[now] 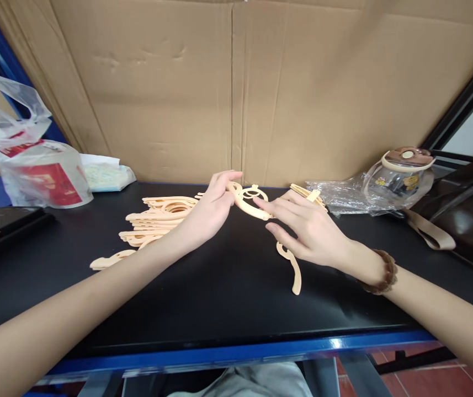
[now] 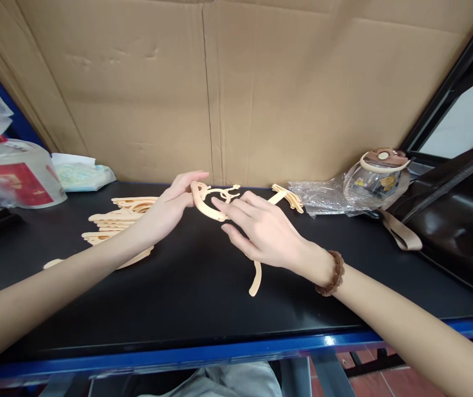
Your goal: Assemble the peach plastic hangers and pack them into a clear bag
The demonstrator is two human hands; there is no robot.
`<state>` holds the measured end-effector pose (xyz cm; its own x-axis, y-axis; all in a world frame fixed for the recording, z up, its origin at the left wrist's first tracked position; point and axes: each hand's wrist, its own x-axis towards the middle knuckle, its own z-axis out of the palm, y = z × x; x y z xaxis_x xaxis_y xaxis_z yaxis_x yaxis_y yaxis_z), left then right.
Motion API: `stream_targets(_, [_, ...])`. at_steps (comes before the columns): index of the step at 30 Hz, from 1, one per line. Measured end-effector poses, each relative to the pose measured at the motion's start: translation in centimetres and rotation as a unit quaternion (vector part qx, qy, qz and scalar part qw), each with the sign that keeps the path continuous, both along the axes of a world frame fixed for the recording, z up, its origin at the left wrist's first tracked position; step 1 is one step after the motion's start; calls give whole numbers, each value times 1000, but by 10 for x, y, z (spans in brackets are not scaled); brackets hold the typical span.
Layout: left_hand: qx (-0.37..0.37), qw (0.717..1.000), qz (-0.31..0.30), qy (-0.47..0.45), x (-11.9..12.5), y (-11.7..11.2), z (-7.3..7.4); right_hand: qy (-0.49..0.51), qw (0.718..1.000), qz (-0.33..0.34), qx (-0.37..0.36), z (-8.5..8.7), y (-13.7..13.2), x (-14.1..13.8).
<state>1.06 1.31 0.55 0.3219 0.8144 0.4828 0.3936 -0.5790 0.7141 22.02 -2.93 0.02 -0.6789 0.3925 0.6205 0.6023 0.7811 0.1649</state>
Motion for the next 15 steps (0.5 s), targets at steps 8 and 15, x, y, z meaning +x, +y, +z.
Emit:
stream_targets(8, [-211,965,-97,-123,6,-9,10,-58,998,0,-41,-5,3,-1])
stream_targets(15, [-161,985,-12,53,-4,6,1,1,988,-132,-81,-11,24,16])
